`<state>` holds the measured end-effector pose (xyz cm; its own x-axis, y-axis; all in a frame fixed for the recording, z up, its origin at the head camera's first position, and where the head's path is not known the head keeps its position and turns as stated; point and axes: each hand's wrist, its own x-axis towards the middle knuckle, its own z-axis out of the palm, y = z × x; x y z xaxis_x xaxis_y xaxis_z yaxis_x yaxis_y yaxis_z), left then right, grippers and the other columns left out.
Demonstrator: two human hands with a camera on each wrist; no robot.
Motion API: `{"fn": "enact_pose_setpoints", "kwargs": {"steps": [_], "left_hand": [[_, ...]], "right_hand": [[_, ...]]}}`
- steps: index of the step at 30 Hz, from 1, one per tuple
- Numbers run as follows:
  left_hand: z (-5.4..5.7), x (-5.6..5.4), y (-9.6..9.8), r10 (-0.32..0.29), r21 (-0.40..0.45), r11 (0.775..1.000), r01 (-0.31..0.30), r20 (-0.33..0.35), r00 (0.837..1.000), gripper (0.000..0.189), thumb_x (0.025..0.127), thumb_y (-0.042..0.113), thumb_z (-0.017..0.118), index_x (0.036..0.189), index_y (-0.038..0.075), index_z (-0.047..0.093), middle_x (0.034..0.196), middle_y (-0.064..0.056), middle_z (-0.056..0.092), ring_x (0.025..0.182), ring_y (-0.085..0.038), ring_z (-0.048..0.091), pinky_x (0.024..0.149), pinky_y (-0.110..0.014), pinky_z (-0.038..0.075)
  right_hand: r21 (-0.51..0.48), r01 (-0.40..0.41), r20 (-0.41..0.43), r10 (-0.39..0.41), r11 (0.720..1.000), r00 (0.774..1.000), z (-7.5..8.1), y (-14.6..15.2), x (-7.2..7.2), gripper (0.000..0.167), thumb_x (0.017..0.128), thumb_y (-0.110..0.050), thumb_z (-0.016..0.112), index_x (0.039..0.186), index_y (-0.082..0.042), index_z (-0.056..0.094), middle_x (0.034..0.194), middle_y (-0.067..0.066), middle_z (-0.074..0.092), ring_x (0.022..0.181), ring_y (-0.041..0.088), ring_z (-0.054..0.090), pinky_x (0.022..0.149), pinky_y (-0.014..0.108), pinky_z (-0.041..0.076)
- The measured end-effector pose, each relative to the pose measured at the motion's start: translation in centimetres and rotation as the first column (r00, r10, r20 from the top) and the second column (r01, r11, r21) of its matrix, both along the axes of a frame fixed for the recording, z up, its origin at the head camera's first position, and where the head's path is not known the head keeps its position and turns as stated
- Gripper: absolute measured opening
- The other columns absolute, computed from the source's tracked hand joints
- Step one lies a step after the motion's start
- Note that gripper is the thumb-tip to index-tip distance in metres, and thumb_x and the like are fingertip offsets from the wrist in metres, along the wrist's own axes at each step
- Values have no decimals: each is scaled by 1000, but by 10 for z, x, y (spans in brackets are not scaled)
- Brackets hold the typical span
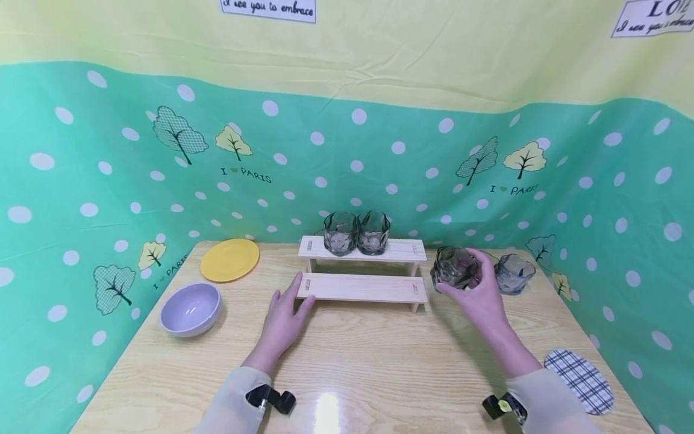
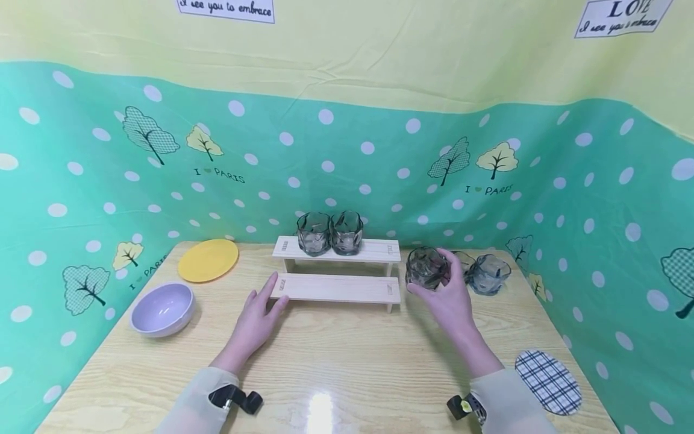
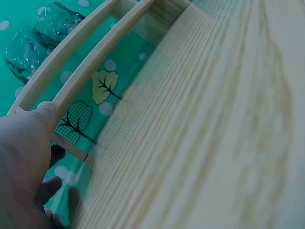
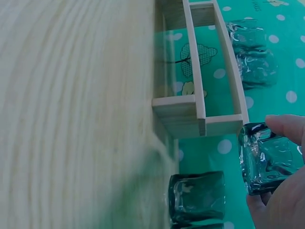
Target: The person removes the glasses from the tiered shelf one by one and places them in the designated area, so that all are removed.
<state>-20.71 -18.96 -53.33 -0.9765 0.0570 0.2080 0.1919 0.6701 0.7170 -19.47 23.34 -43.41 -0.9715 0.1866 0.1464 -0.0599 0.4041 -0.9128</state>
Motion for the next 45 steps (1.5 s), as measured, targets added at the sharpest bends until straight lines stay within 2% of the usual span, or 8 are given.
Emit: {"fn": "enact_pose_setpoints", "kwargs": {"steps": [4, 13, 21, 26, 34, 45], "left_hand": [[0, -1, 0, -1, 5, 1000, 1, -2, 1000, 75, 116, 40, 60, 175, 7, 28, 170, -22, 43, 157, -41, 42, 138, -58, 4], [1, 0, 0, -9, -4, 1000, 9, -7, 1000, 74, 116, 37, 60, 175, 5, 28, 170, -23, 44, 157, -41, 43, 138, -58, 6], [1, 0, 0, -5, -3, 1000, 5, -4, 1000, 75, 116, 39, 60, 175, 6, 29, 170, -22, 43, 157, -41, 43, 137, -58, 6], [1, -1, 0, -5, 0, 1000, 5, -1, 1000, 75, 116, 39, 60, 175, 7, 28, 170, -22, 43, 157, -41, 43, 137, -58, 5], [1, -1, 1, -4, -3, 1000, 4, -8, 1000, 74, 115, 36, 62, 175, 5, 29, 169, -23, 44, 156, -41, 44, 137, -58, 6], [0, -2, 1, -2, -4, 1000, 2, -3, 1000, 72, 116, 35, 60, 175, 7, 28, 169, -22, 46, 157, -38, 43, 138, -55, 6]], "right_hand": [[24, 10, 18, -10, 1000, 1000, -3, 5, 2, 118, 84, -24, 101, 174, -23, 26, 176, 17, 30, 158, 51, 32, 124, 78, 29], [17, -9, 75, 7, 1000, 997, -9, 13, 5, 122, 84, -25, 100, 177, -22, 20, 180, 23, 16, 159, 59, 24, 129, 71, 26], [79, -11, 132, 0, 997, 991, -22, 19, 5, 121, 85, -27, 100, 177, -22, 21, 179, 26, 21, 157, 59, 27, 124, 80, 28], [81, -13, 154, 1, 997, 988, -29, 22, 4, 118, 87, -21, 97, 177, -20, 21, 179, 26, 20, 158, 59, 26, 125, 79, 27], [79, -56, 230, 37, 995, 973, -39, 24, 3, 118, 88, -21, 97, 177, -24, 19, 180, 27, 16, 155, 63, 28, 121, 81, 31], [76, -85, 280, 61, 993, 958, -46, 27, -4, 119, 89, -18, 95, 178, -21, 16, 182, 26, 6, 157, 64, 21, 123, 81, 26]]}}
